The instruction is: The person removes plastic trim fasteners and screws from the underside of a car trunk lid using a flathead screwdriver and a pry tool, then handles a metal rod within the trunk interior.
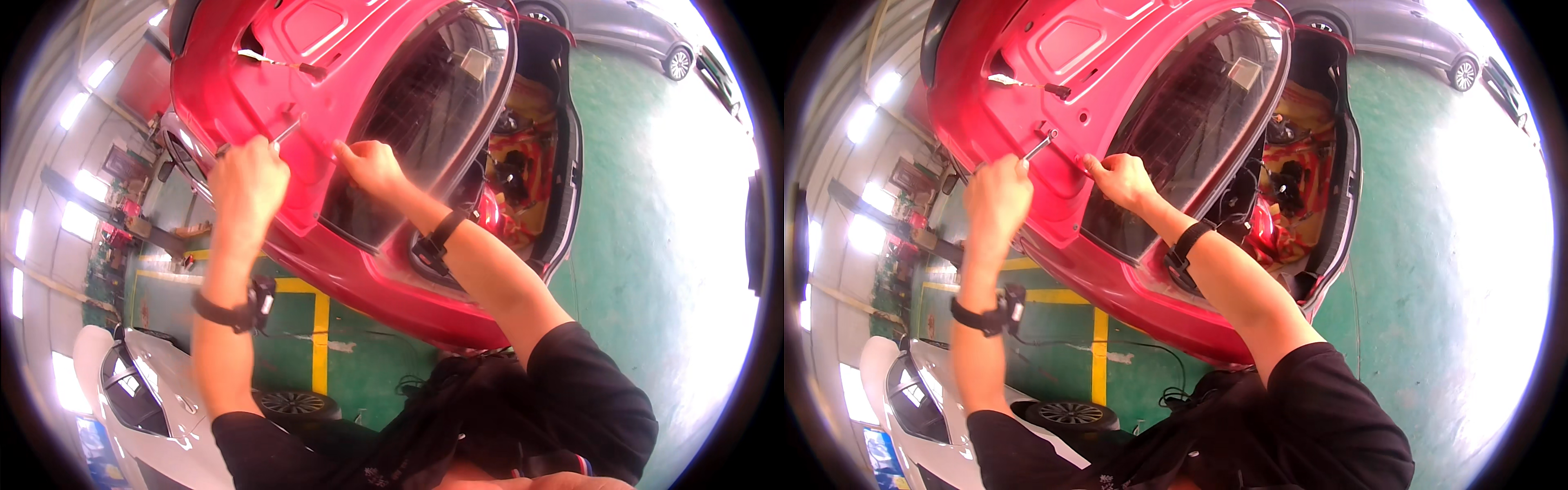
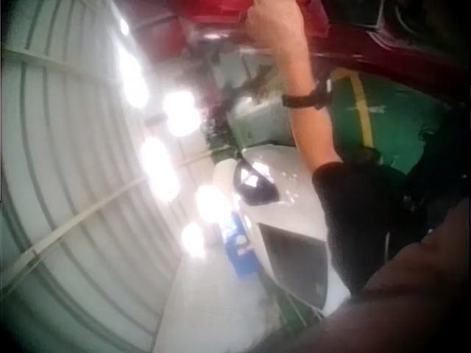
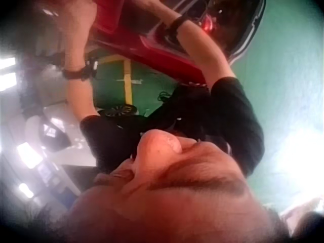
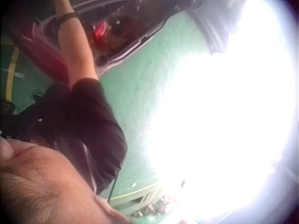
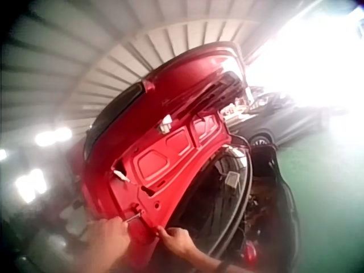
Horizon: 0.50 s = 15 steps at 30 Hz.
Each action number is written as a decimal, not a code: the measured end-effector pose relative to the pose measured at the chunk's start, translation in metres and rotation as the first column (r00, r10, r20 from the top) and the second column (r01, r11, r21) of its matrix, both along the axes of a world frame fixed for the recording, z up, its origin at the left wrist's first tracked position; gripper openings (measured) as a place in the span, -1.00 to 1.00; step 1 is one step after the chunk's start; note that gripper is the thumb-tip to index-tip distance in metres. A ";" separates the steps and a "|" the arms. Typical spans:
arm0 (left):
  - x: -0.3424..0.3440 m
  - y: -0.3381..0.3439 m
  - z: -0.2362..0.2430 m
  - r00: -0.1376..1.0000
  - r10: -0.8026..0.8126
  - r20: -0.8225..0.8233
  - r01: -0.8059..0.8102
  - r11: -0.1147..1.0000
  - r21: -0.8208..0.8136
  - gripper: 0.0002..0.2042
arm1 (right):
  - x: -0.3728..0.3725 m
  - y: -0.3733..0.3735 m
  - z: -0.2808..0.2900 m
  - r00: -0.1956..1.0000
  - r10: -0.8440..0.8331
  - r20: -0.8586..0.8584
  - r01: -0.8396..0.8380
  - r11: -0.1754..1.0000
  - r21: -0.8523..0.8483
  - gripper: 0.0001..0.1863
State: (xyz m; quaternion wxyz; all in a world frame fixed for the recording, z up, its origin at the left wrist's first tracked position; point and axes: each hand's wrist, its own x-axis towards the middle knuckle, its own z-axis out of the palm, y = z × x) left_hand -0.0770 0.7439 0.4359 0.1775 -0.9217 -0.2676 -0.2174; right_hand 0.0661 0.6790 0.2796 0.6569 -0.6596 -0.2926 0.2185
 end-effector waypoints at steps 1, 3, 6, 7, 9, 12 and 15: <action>0.000 0.003 -0.019 0.998 0.034 0.048 -0.034 0.999 -0.010 -0.75 | 0.001 -0.001 -0.001 1.000 -0.006 0.024 0.006 1.000 0.006 -0.31; 0.000 0.011 -0.053 0.987 0.021 0.159 0.010 0.982 -0.191 -0.72 | -0.002 0.001 0.000 1.000 -0.012 0.027 0.012 1.000 0.009 -0.31; 0.011 0.021 -0.111 0.899 -0.034 0.438 0.231 0.885 -0.405 -0.69 | -0.003 0.002 -0.004 0.998 -0.029 0.058 0.029 1.000 0.012 -0.31; 0.017 0.019 -0.125 0.861 -0.040 0.506 0.308 0.834 -0.458 -0.69 | -0.004 0.003 -0.005 0.997 -0.041 0.070 0.039 0.999 0.028 -0.31; 0.033 0.031 -0.155 0.774 -0.039 0.631 0.463 0.716 -0.523 -0.70 | -0.011 0.010 -0.006 0.992 -0.051 0.114 0.047 0.998 0.042 -0.31; 0.060 0.030 -0.170 0.677 0.029 0.735 0.626 0.501 -0.597 -0.71 | -0.006 0.009 -0.009 0.986 -0.084 0.141 0.078 0.996 0.050 -0.33; 0.049 0.056 -0.173 0.710 -0.090 0.698 0.616 0.560 -0.554 -0.74 | -0.017 0.005 0.002 0.995 -0.059 0.075 0.051 0.993 0.102 -0.37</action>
